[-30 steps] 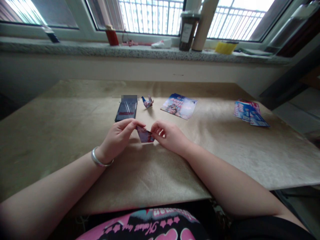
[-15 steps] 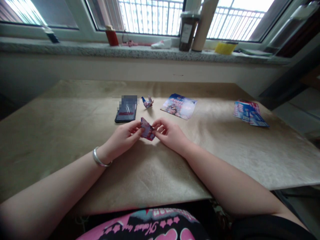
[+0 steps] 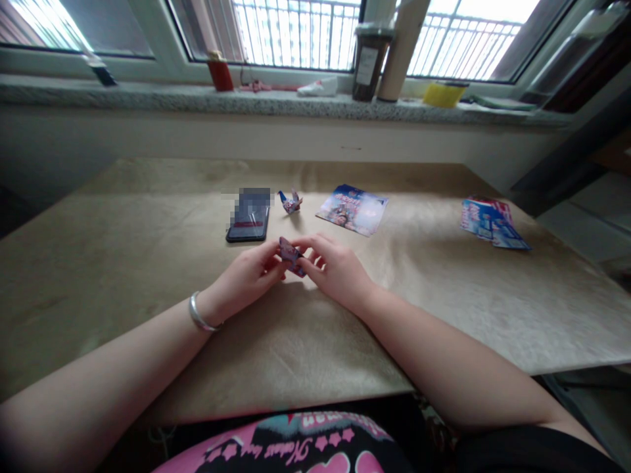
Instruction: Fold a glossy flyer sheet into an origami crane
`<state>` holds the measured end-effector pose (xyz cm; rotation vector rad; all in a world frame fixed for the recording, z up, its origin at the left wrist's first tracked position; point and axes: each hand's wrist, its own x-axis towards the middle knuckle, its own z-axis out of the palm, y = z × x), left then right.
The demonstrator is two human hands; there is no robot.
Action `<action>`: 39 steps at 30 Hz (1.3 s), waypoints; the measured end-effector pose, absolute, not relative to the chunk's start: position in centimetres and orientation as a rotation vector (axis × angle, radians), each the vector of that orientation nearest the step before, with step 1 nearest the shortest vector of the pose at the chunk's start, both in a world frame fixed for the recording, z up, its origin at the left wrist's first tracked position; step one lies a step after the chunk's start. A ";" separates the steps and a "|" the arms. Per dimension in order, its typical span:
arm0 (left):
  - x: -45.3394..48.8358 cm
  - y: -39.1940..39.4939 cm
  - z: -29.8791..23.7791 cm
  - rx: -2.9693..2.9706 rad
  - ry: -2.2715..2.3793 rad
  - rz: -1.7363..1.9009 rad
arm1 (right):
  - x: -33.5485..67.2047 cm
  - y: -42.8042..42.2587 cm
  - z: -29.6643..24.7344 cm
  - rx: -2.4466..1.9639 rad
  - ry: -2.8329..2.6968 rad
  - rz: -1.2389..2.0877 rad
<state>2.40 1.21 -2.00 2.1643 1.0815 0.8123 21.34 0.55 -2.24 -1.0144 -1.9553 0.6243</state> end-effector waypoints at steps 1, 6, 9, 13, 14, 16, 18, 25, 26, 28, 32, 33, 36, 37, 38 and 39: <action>2.4 1.3 -2.0 2.193 1.101 0.815 | 21.3 0.6 -2.2 -1.029 -1.934 0.648; 2.4 1.8 -2.6 2.168 1.121 0.852 | 21.0 1.3 -3.0 -1.095 -1.789 0.868; 2.4 2.1 -3.2 1.972 1.074 0.922 | 21.0 1.8 -3.8 -1.140 -1.769 0.974; 2.4 2.2 -3.3 1.924 1.055 0.879 | 21.0 2.3 -4.4 -1.139 -1.742 1.084; 2.4 2.2 -3.2 1.941 1.076 0.856 | 21.0 2.4 -4.4 -1.137 -1.717 1.102; 2.4 2.2 -3.0 1.965 1.120 0.816 | 20.9 2.4 -4.4 -1.136 -1.678 1.127; 2.4 2.2 -2.9 1.950 1.139 0.796 | 20.9 2.5 -4.3 -1.141 -1.653 1.128; 2.6 2.4 -3.2 1.706 0.947 0.842 | 21.1 2.6 -4.6 -1.138 -1.740 1.155; 2.6 2.5 -3.1 1.691 0.921 0.851 | 21.1 2.6 -4.6 -1.130 -1.749 1.166; 2.6 2.5 -3.1 1.680 0.902 0.867 | 21.1 2.6 -4.5 -1.101 -1.716 1.206; 2.7 2.4 -3.1 1.662 0.918 0.904 | 20.9 2.6 -4.3 -1.052 -1.585 1.299; 2.7 2.4 -3.1 1.656 0.923 0.924 | 20.9 2.7 -4.3 -1.057 -1.577 1.294; 2.7 2.4 -3.1 1.659 0.941 0.973 | 21.0 2.8 -4.4 -1.082 -1.601 1.210; 2.7 2.3 -3.1 1.664 0.940 0.979 | 21.0 2.8 -4.5 -1.075 -1.598 1.172; 2.7 2.3 -3.1 1.670 0.940 0.982 | 21.0 2.8 -4.5 -1.060 -1.581 1.134; 2.7 2.3 -3.1 1.678 0.945 0.983 | 21.1 2.8 -4.5 -1.044 -1.559 1.099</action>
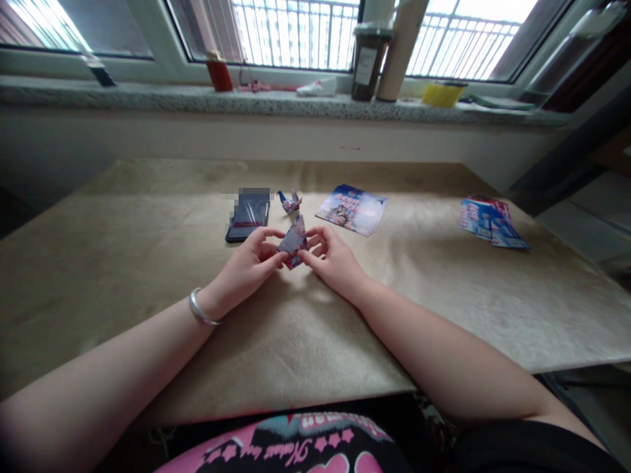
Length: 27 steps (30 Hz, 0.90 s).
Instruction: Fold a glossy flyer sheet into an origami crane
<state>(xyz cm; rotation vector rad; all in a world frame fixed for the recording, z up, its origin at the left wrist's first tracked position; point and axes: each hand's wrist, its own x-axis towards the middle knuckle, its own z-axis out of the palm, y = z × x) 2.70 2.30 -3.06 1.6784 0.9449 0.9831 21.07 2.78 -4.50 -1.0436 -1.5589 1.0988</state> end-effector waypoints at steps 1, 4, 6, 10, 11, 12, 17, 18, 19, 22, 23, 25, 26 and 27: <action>2.7 2.3 -3.1 1.691 0.955 0.981 | 21.1 2.8 -4.5 -1.033 -1.537 1.072; 2.7 2.3 -3.2 1.735 0.977 0.991 | 21.3 2.7 -4.4 -1.067 -1.523 1.057; 2.6 2.3 -3.4 1.765 0.978 1.019 | 21.3 2.6 -4.4 -1.119 -1.532 1.057; 2.6 2.3 -3.5 1.808 1.030 1.035 | 21.3 2.7 -4.3 -1.126 -1.522 1.006; 2.6 2.2 -3.4 1.825 1.048 1.032 | 21.2 2.7 -4.2 -1.115 -1.521 0.998; 2.6 2.1 -3.3 1.849 1.056 1.031 | 21.2 2.7 -4.2 -1.108 -1.523 0.992; 2.6 1.9 -2.7 2.136 1.096 1.066 | 21.0 2.8 -4.0 -1.120 -1.534 1.004; 2.5 1.9 -2.6 2.192 1.120 1.066 | 20.9 2.8 -4.0 -1.118 -1.533 1.016; 2.5 1.9 -2.6 2.231 1.142 1.060 | 20.9 2.8 -3.9 -1.116 -1.531 1.030; 2.5 1.8 -2.5 2.253 1.162 1.025 | 20.9 2.7 -3.9 -1.091 -1.527 1.084; 2.4 1.8 -2.5 2.245 1.161 1.017 | 20.9 2.6 -3.9 -1.075 -1.530 1.103; 2.4 1.7 -2.5 2.220 1.158 1.014 | 20.9 2.5 -3.9 -1.053 -1.539 1.133; 2.4 1.7 -2.6 2.205 1.153 1.015 | 20.8 2.5 -3.9 -1.053 -1.541 1.144; 2.4 1.7 -2.6 2.188 1.146 1.016 | 20.8 2.5 -4.0 -1.060 -1.538 1.151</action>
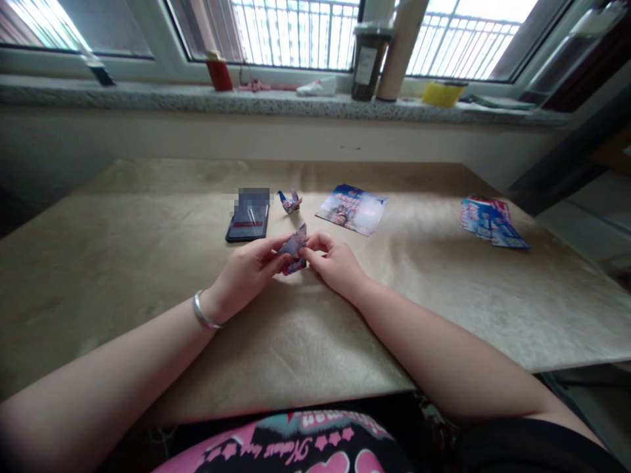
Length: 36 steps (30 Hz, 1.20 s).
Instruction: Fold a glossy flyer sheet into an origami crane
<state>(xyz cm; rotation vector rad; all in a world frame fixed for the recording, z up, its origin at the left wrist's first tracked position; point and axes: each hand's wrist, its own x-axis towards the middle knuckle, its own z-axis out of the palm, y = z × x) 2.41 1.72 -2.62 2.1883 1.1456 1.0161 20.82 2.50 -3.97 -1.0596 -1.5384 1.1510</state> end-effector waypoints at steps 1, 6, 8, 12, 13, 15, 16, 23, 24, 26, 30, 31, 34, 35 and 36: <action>2.4 1.7 -2.7 2.171 1.137 1.016 | 20.8 2.5 -4.0 -1.068 -1.532 1.155; 2.5 1.7 -2.8 2.060 1.112 1.001 | 20.6 2.5 -4.2 -1.096 -1.537 1.134; 2.6 1.7 -2.7 2.012 1.107 1.005 | 20.6 2.4 -4.1 -1.117 -1.560 1.109; 2.7 1.6 -2.6 1.938 1.098 1.013 | 20.5 2.2 -4.0 -1.121 -1.580 1.097; 2.7 1.6 -2.7 1.911 1.087 1.014 | 20.5 2.2 -4.0 -1.121 -1.579 1.101; 2.8 1.6 -2.8 1.836 1.047 1.018 | 20.4 2.2 -4.1 -1.120 -1.576 1.115; 2.8 1.6 -2.9 1.795 1.023 1.020 | 20.4 2.2 -4.1 -1.115 -1.570 1.126; 2.9 1.8 -3.3 1.665 0.931 0.980 | 19.9 2.3 -4.2 -1.036 -1.434 1.259; 2.9 1.8 -3.3 1.667 0.944 0.969 | 19.9 2.3 -4.2 -1.040 -1.436 1.260; 2.8 1.9 -3.2 1.690 0.979 0.935 | 19.9 2.3 -4.2 -1.055 -1.456 1.231; 2.9 1.8 -2.7 1.790 1.072 0.873 | 20.2 2.4 -4.4 -1.061 -1.492 1.164; 3.0 1.8 -2.5 1.782 1.081 0.872 | 20.3 2.4 -4.4 -1.059 -1.498 1.153; 3.1 1.7 -2.2 1.698 1.062 0.904 | 20.4 2.4 -4.4 -1.055 -1.521 1.140; 3.1 1.7 -2.2 1.681 1.056 0.926 | 20.4 2.3 -4.4 -1.046 -1.533 1.149; 3.2 1.7 -2.2 1.671 1.054 0.949 | 20.4 2.2 -4.4 -1.037 -1.547 1.165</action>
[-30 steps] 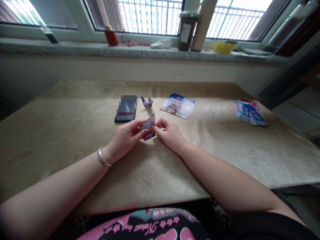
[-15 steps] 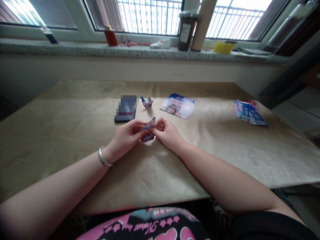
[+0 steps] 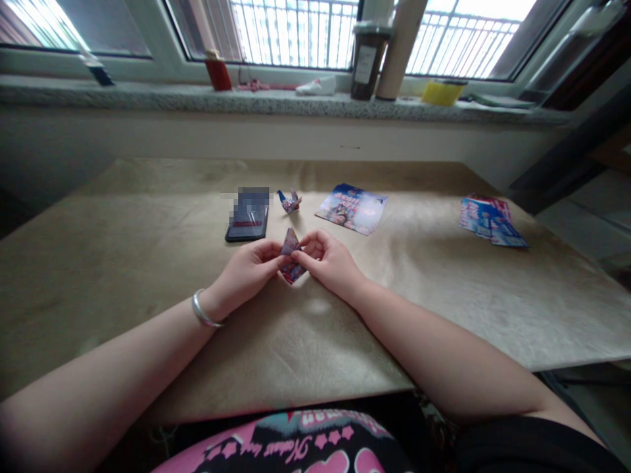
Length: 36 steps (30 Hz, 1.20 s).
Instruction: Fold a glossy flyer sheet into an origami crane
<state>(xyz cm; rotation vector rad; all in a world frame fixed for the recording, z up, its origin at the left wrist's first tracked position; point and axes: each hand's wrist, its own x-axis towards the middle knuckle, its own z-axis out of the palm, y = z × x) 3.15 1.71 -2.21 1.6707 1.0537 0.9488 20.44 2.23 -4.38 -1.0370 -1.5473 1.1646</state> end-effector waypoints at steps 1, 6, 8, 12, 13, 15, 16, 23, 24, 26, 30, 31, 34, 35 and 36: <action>3.2 1.7 -2.2 1.657 1.051 0.973 | 20.5 2.2 -4.3 -1.030 -1.561 1.181; 2.9 2.1 -2.9 1.546 0.974 1.059 | 20.5 1.9 -4.2 -1.082 -1.630 1.168; 2.8 2.3 -3.2 1.551 0.950 1.073 | 20.5 1.9 -4.2 -1.103 -1.652 1.147; 2.8 2.3 -3.2 1.593 0.943 1.089 | 20.5 1.9 -4.1 -1.108 -1.654 1.099; 2.8 2.2 -3.2 1.596 0.937 1.091 | 20.5 1.8 -4.1 -1.105 -1.652 1.088; 2.9 2.1 -3.0 1.593 0.916 1.097 | 20.5 1.8 -4.1 -1.109 -1.652 1.066; 3.0 2.1 -3.0 1.588 0.909 1.098 | 20.5 1.8 -4.1 -1.114 -1.655 1.056; 3.2 2.0 -2.8 1.527 0.887 1.100 | 20.5 1.6 -3.7 -1.135 -1.657 1.019; 3.2 2.0 -2.8 1.528 0.887 1.110 | 20.5 1.6 -3.7 -1.137 -1.664 1.018; 3.1 2.1 -2.9 1.532 0.901 1.121 | 20.5 1.6 -3.7 -1.140 -1.679 1.020; 3.1 2.1 -2.9 1.523 0.903 1.138 | 20.5 1.5 -3.6 -1.114 -1.707 0.993; 3.1 2.1 -2.8 1.522 0.899 1.143 | 20.5 1.5 -3.5 -1.107 -1.707 0.988; 3.1 2.1 -2.6 1.530 0.896 1.154 | 20.5 1.4 -3.5 -1.089 -1.678 0.995; 3.1 2.1 -2.6 1.534 0.892 1.157 | 20.5 1.4 -3.4 -1.086 -1.670 0.983; 3.1 2.1 -2.6 1.539 0.885 1.163 | 20.5 1.4 -3.4 -1.084 -1.666 0.958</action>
